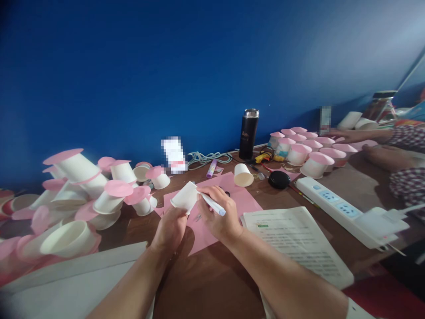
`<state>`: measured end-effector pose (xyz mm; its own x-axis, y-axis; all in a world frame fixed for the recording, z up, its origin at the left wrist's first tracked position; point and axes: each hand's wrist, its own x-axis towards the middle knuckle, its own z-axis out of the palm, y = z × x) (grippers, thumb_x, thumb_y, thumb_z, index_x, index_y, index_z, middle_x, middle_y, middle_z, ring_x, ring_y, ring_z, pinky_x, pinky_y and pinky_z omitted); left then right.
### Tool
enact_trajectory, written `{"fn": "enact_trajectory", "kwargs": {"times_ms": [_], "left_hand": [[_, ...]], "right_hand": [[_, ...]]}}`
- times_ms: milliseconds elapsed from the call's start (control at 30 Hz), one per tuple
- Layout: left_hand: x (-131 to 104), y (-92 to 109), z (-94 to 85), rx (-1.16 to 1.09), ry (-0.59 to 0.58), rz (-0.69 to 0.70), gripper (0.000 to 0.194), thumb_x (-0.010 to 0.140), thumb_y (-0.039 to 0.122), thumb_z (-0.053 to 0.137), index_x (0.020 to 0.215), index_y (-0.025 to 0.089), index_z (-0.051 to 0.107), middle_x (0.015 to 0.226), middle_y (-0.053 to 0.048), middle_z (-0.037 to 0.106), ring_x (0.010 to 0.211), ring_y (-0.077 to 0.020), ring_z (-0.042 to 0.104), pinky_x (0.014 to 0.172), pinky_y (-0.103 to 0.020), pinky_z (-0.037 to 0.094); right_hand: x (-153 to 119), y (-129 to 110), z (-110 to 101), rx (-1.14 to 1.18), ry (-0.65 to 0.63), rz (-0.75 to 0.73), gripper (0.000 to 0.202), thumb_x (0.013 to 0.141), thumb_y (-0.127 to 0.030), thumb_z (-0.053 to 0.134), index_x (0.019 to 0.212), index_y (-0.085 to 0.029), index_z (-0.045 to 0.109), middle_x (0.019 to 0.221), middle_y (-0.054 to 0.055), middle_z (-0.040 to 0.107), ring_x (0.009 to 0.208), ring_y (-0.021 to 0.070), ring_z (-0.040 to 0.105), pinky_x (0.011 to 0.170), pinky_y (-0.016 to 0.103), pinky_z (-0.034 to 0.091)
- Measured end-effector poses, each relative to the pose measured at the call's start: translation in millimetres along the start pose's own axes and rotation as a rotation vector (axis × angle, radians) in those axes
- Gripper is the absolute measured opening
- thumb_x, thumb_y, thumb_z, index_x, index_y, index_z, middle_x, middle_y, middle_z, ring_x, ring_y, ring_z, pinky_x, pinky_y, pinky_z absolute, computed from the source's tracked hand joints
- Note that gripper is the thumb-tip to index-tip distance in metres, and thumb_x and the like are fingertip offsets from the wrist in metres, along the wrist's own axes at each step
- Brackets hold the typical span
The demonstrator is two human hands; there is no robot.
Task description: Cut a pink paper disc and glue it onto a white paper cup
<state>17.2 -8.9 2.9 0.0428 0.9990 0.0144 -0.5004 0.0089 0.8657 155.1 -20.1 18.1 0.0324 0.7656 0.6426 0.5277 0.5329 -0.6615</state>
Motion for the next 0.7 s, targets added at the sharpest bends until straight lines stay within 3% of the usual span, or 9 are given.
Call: {"fn": "enact_trajectory", "kwargs": {"times_ms": [333, 533, 700], "left_hand": [[0.6, -5.1, 0.4, -0.117, -0.117, 0.017, 0.026, 0.067, 0.011, 0.055, 0.087, 0.017, 0.07, 0.086, -0.004, 0.071, 0.107, -0.0261, 0.059, 0.098, -0.034, 0.041], [0.1, -5.0, 0.7, -0.117, -0.054, 0.017, 0.025, 0.066, 0.013, 0.057, 0.088, 0.017, 0.07, 0.092, -0.004, 0.071, 0.109, -0.0266, 0.058, 0.099, -0.033, 0.042], [0.2, -3.2, -2.3, -0.028, 0.07, -0.017, 0.014, 0.067, 0.017, 0.06, 0.078, 0.021, 0.068, 0.077, -0.003, 0.07, 0.103, -0.0268, 0.061, 0.093, -0.035, 0.047]], "right_hand": [[-2.6, 6.3, 3.3, -0.018, 0.022, -0.038, 0.017, 0.086, -0.02, 0.055, 0.101, -0.023, 0.063, 0.094, 0.004, 0.068, 0.088, 0.0181, 0.063, 0.079, 0.029, 0.048], [-2.9, 4.6, 3.2, -0.011, 0.013, -0.038, 0.016, 0.087, -0.021, 0.055, 0.101, -0.022, 0.063, 0.093, 0.005, 0.068, 0.087, 0.0185, 0.063, 0.078, 0.03, 0.048], [-4.7, 1.3, 3.9, -0.037, -0.021, -0.031, 0.015, 0.088, -0.023, 0.054, 0.099, -0.021, 0.064, 0.091, 0.005, 0.069, 0.082, 0.0176, 0.063, 0.074, 0.029, 0.048]]}}
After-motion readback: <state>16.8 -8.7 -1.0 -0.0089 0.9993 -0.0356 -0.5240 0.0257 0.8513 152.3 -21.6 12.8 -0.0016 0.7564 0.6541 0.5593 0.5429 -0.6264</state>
